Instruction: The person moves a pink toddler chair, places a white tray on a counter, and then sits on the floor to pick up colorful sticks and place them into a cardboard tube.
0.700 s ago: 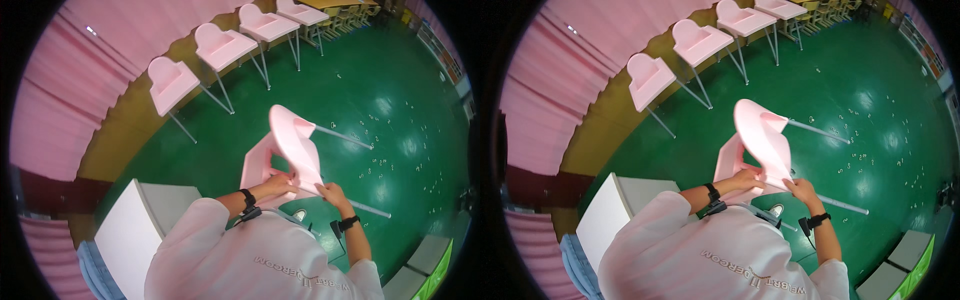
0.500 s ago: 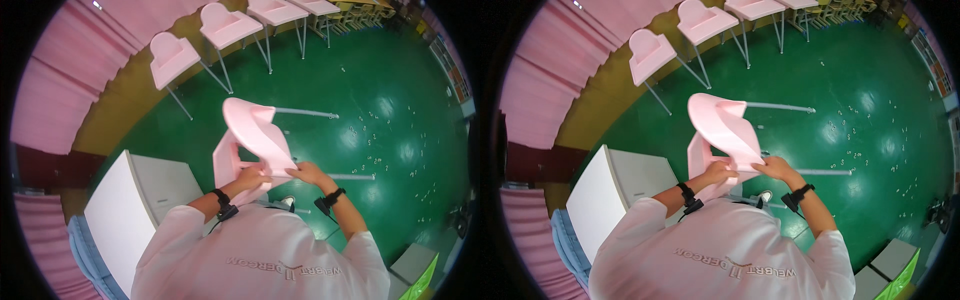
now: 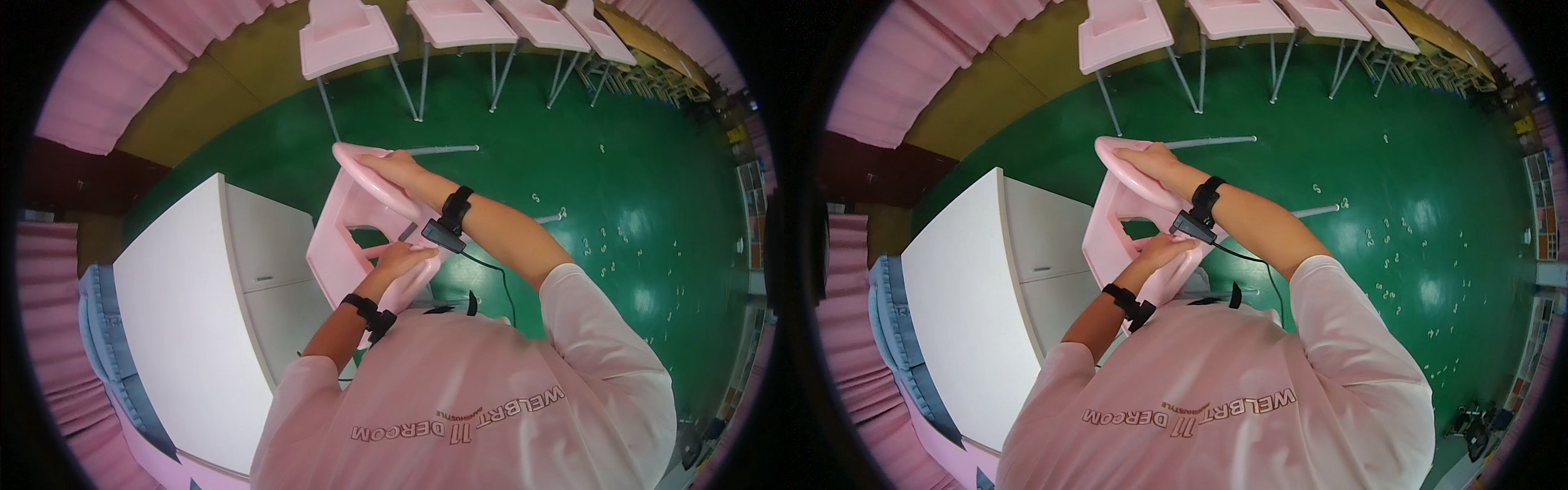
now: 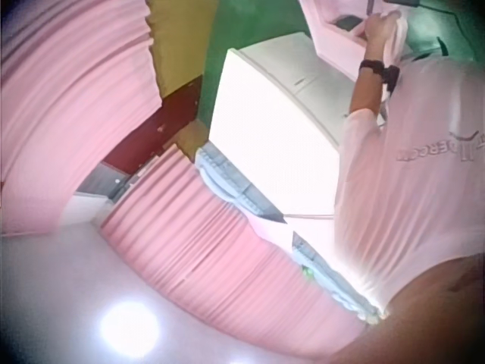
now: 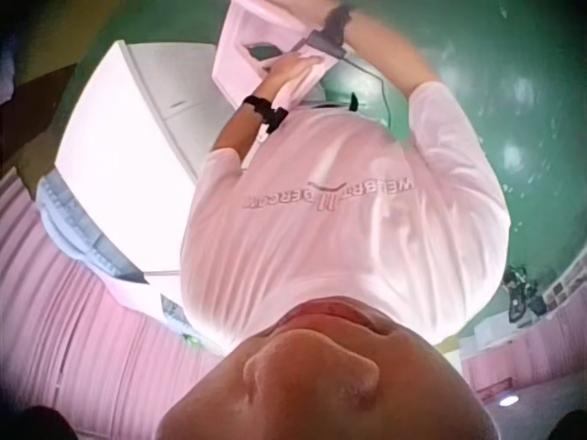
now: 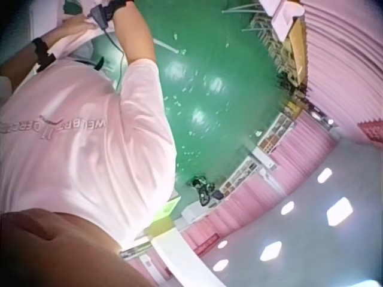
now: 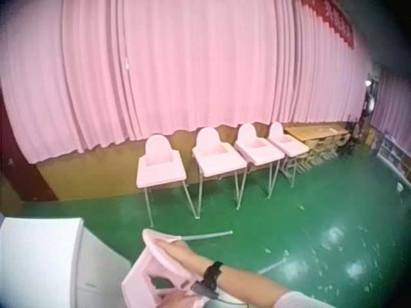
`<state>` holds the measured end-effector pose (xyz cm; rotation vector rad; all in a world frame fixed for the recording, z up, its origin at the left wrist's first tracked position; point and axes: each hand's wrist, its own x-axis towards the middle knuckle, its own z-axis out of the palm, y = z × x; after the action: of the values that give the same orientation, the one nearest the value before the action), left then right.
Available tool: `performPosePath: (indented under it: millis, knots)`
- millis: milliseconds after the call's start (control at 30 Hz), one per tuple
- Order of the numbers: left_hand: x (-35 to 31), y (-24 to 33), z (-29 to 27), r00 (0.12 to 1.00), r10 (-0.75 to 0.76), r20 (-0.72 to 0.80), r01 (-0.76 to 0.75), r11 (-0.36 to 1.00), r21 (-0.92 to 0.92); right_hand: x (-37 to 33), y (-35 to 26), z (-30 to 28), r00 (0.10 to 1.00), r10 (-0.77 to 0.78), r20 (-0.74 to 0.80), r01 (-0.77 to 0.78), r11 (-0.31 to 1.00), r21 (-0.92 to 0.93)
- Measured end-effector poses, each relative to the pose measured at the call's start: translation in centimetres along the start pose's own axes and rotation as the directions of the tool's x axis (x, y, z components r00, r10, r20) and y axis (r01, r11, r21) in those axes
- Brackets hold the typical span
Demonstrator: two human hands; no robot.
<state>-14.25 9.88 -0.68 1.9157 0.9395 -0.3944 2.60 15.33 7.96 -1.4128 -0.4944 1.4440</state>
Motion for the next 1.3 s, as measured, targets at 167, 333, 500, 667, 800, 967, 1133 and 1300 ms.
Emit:
performPosePath:
  millis: [167, 333, 500, 667, 800, 967, 1133, 1300]
  knots:
    - [3.1, -4.8, -6.1, 0.959, -0.107, 0.264, 0.259, 0.715, -0.649, 8.1, 0.8, -0.9, 0.991, -0.024, -0.132, 0.014, 0.997, -0.082]
    - [2.1, -25.4, -5.3, 0.550, -0.753, -0.362, -0.277, 0.245, -0.929, 8.5, -0.4, -0.2, 0.976, 0.082, -0.200, -0.115, 0.981, -0.157]
    - [-0.8, -35.9, 0.1, 0.490, -0.862, -0.134, 0.341, 0.330, -0.880, 7.5, 0.6, -0.1, 0.996, 0.050, -0.075, -0.050, 0.999, 0.001]
    - [0.3, -26.2, 3.1, 0.686, -0.718, 0.119, 0.229, 0.058, -0.972, 6.7, -0.4, -4.0, 0.993, 0.117, 0.009, -0.117, 0.979, 0.164]
    - [-0.2, -26.0, 7.9, 0.686, -0.706, 0.176, 0.198, -0.052, -0.979, 4.9, -4.2, -6.1, 0.986, 0.114, 0.119, -0.137, 0.969, 0.204]
    - [3.9, -18.4, 8.5, 0.693, -0.721, 0.027, -0.008, -0.045, -0.999, 4.4, -8.5, -11.9, 0.985, 0.145, 0.092, -0.159, 0.974, 0.163]
    - [0.0, -18.6, 11.0, 0.650, -0.698, -0.299, -0.357, 0.067, -0.932, 8.0, -10.9, -14.1, 0.963, 0.146, 0.226, -0.171, 0.981, 0.096]
    - [-3.0, -10.0, 3.5, 0.325, -0.842, -0.431, 0.039, 0.467, -0.883, 7.5, -18.1, -17.2, 0.923, 0.007, 0.385, -0.087, 0.978, 0.190]
